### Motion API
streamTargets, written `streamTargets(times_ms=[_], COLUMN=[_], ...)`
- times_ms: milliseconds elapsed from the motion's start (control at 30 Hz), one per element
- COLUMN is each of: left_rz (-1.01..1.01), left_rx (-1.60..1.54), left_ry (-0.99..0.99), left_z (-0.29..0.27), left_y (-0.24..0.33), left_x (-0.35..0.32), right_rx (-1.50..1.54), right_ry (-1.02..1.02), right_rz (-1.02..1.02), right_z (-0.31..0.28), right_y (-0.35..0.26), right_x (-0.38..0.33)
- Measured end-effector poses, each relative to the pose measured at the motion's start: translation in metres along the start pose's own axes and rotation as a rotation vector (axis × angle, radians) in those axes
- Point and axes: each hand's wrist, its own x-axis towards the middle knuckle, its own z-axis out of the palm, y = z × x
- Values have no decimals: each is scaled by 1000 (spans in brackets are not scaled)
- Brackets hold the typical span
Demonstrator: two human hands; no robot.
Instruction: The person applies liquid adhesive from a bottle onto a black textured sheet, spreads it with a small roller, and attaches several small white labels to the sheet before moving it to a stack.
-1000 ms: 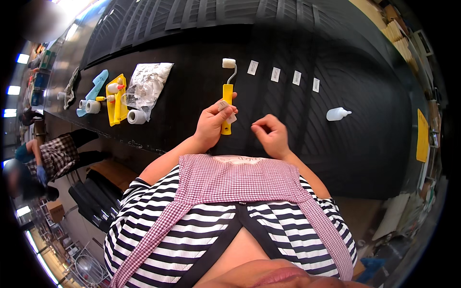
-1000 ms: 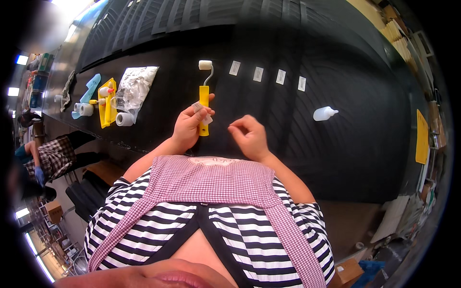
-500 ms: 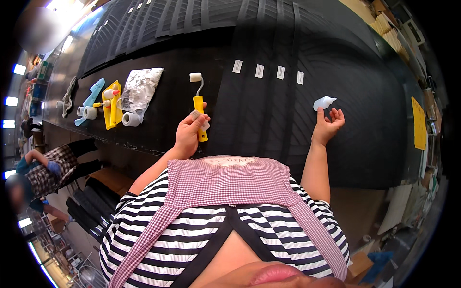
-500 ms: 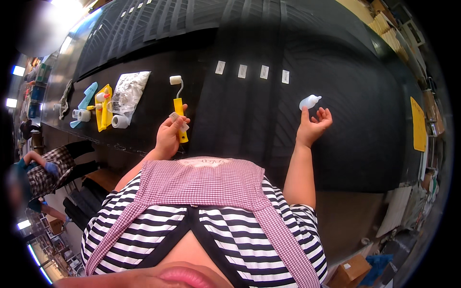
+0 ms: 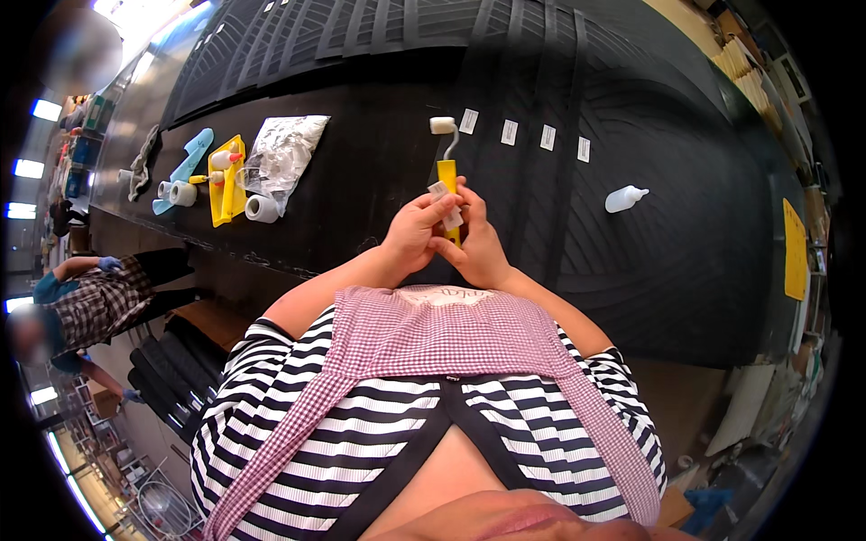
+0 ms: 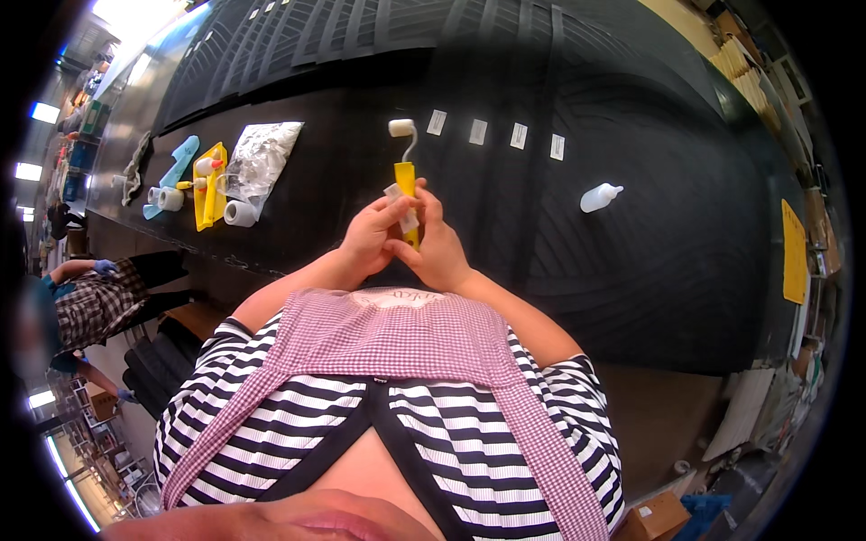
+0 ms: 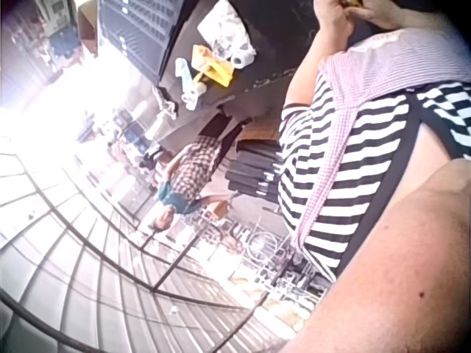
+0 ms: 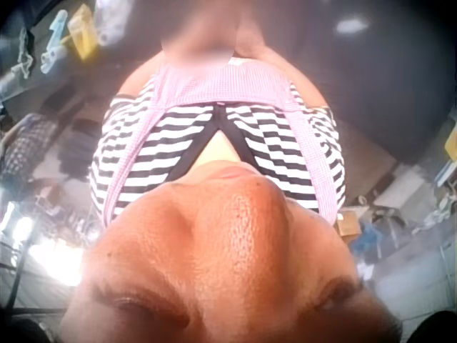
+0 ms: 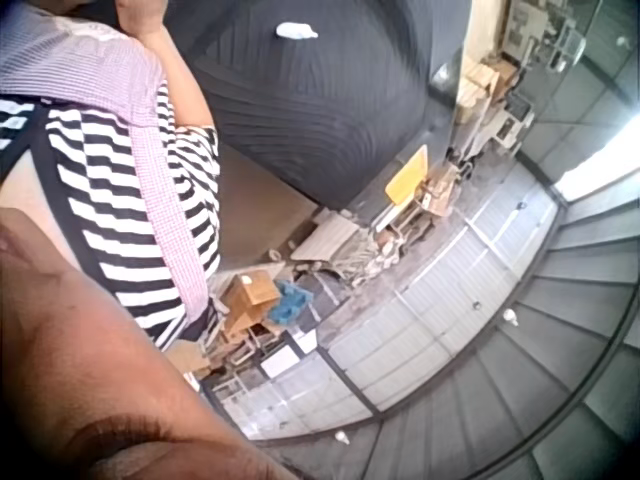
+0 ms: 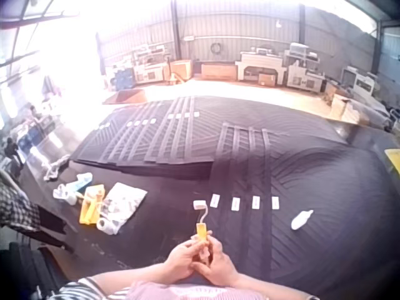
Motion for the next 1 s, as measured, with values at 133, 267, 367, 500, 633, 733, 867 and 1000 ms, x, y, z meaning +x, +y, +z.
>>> streamTargets(times_ms=[133, 267, 367, 500, 633, 733, 867, 1000], left_rz=[-24, 222, 88, 120, 109, 138, 112, 114], left_rx=[-4, 207, 242, 330, 369, 364, 352, 330], left_ry=[45, 90, 95, 51, 32, 16, 15, 6], left_z=[-9, -32, -57, -70, -74, -78, -76, -78], left_y=[-3, 2, 4, -4, -2, -3, -2, -1], left_x=[9, 19, 23, 27, 26, 28, 28, 27], right_rx=[98, -24, 30, -64, -37, 44, -87, 87], right_ry=[-50, 76, 125, 232, 240, 176, 225, 198], right_rz=[120, 115, 172, 121, 225, 378, 273, 364], right_z=[-2, -4, -4, 9, 9, 0, -2, -14], right_y=[14, 13, 16, 44, 46, 33, 49, 34], right_x=[2, 11, 28, 49, 63, 78, 90, 98])
